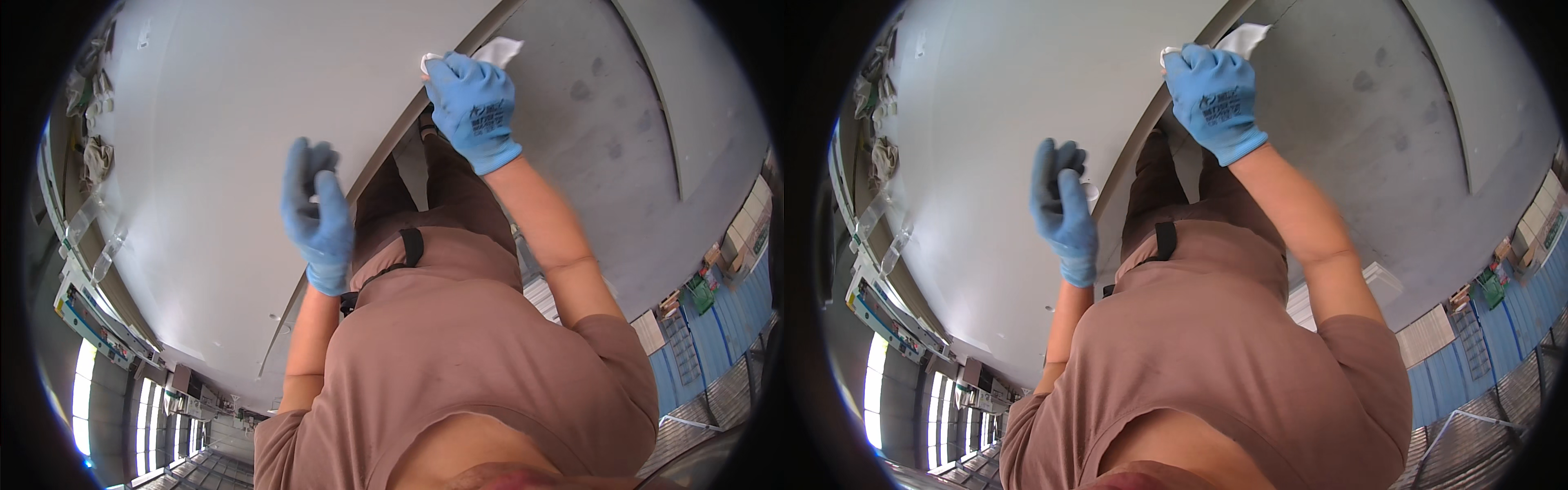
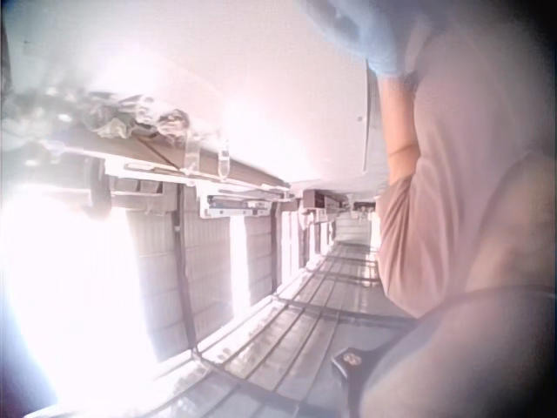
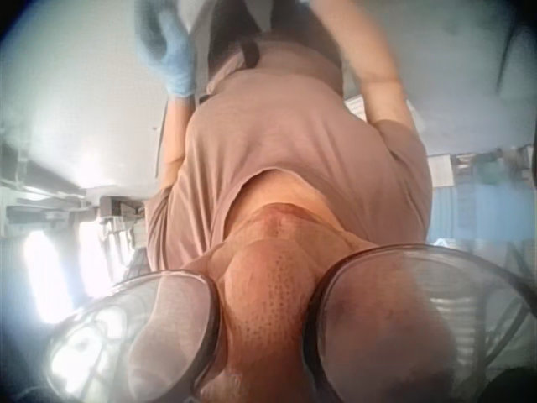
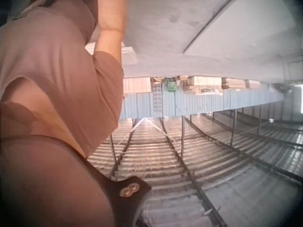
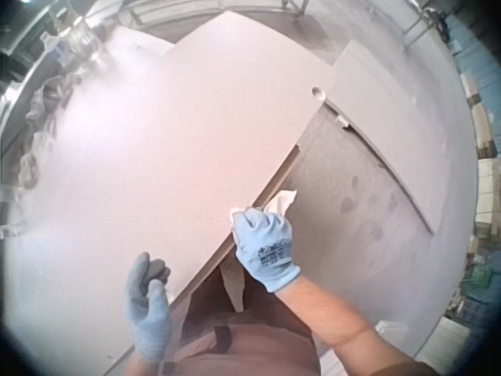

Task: The person wipes a large white panel with a cloth, then applies a white adhesive from a tube along the panel's edge. They continue wiping the panel surface and reapply adhesive to the same edge area.

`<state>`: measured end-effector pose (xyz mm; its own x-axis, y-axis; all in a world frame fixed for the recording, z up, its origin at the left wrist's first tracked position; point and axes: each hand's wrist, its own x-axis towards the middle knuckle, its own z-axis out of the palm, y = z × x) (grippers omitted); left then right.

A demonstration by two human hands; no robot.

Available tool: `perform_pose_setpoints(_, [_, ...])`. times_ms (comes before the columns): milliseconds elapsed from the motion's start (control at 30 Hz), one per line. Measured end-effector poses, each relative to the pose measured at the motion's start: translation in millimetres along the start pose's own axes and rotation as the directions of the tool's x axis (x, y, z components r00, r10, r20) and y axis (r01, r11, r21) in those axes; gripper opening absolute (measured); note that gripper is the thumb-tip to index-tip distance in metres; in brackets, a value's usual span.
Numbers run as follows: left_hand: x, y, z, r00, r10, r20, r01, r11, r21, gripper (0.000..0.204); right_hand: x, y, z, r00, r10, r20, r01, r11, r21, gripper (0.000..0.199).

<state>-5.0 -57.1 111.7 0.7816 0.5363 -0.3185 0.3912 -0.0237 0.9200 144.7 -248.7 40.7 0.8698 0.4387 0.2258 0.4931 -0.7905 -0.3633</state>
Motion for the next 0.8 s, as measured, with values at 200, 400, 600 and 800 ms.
perform_pose_setpoints(200, [67.6,-19.9,-37.4,0.974,0.163,-0.154,-0.157,0.986,0.051,0.043,-12.9,-23.6,-5.7,0.992,-0.037,0.124,0.031,0.998,0.049,0.024])
perform_pose_setpoints(400, [122.7,-52.4,-53.7,0.935,0.267,-0.232,-0.264,0.964,0.042,0.041,15.5,-3.3,-10.4,0.995,0.016,0.102,-0.005,0.994,-0.109,0.023])
perform_pose_setpoints(600, [136.8,-72.3,-53.5,0.860,0.468,-0.205,-0.411,0.872,0.266,0.042,11.6,-10.4,-7.1,0.979,-0.101,0.177,0.122,0.987,-0.109,0.018])
perform_pose_setpoints(800, [139.0,-73.3,-54.3,0.845,0.485,-0.223,-0.424,0.864,0.272,0.041,18.1,-5.3,-3.7,0.992,-0.112,0.053,0.116,0.990,-0.081,0.011])
